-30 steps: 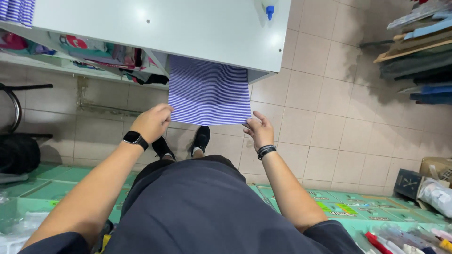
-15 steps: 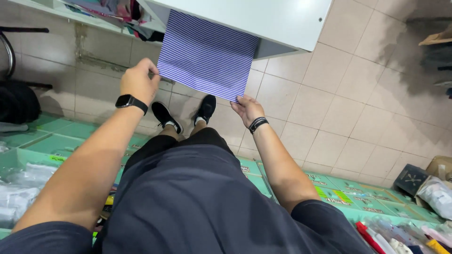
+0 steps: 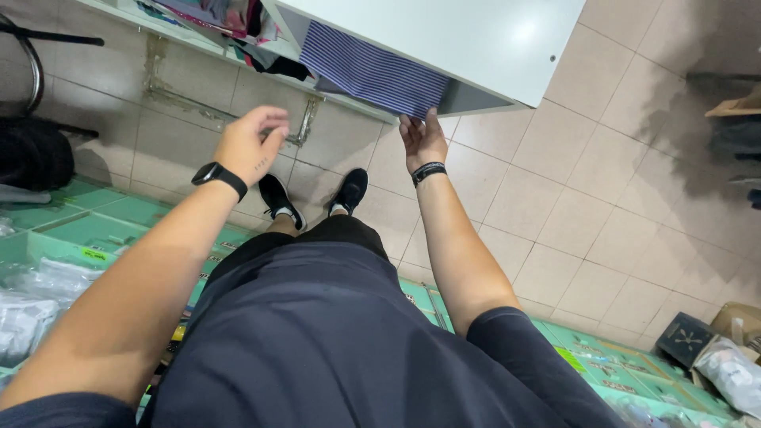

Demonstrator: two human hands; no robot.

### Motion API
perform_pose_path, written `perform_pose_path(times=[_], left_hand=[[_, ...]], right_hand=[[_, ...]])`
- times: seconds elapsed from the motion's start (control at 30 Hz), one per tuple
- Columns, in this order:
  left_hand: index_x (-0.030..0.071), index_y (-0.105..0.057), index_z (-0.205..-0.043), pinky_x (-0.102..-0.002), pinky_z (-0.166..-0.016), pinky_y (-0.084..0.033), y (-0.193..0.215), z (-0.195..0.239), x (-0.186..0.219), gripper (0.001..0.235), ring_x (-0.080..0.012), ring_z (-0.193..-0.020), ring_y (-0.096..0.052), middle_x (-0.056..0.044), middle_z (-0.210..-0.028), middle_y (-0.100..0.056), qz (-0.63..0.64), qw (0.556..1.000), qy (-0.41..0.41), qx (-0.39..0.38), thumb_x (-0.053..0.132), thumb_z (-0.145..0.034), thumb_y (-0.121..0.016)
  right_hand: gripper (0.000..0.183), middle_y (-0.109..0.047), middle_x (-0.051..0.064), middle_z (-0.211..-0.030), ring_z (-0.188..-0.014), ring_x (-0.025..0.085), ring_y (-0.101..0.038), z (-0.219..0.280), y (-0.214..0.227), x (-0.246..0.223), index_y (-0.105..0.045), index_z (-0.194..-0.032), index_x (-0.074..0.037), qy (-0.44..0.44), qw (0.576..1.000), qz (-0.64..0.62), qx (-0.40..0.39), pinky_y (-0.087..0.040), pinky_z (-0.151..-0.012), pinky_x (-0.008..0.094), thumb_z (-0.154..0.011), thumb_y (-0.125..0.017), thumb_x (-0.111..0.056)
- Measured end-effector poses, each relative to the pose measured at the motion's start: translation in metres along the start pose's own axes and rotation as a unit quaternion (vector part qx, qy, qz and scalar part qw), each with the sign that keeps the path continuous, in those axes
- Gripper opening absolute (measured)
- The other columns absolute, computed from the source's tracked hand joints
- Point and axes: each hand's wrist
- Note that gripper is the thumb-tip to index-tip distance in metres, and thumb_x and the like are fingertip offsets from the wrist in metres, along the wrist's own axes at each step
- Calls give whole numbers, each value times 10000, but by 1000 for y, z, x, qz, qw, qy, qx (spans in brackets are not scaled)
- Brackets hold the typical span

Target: Folding and gluing striped paper sheets to create paper bags at a craft station.

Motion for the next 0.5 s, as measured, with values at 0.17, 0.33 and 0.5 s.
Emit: perform_pose_path(times=[0.17, 0.33, 0.5], left_hand=[[126, -679, -1264, -420, -919, -561, 10, 54, -28, 268, -263, -1030, -721, -120, -1181, -740, -28, 993, 81, -86, 146, -1005, -610], [160, -716, -1248, -484, -979, -531, 23, 106, -82, 284, -332, -1128, -693, -93, -1079, -796, -122, 962, 192, -151, 258, -1014, -588], [257, -691, -1281, -453, -1021, -551, 17, 148, -139, 338, -292, -1186, -679, -3, -1228, -767, -224, 923, 222, -221, 390, -992, -576]], right_hand=[[298, -664, 114, -985, -995, 234, -690, -25, -23, 12, -556, -926, -87, 0, 999, -11, -48, -610, -935, 311, -1048, -505, -353], [489, -559, 232, -1410, -1244, 301, -606, -48, -28, 15, -385, -1489, 29, -40, 996, 27, -72, -563, -1076, 366, -1076, -518, -195], [541, -517, 213, -1470, -1367, 346, -506, -40, -42, 8, -365, -1516, -11, -90, 992, 17, -90, -544, -1107, 400, -1073, -542, -266]])
Point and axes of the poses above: each hand's wrist, its own z-axis away from the middle knuckle, its own y-axis out of the back of the hand, x = y × z
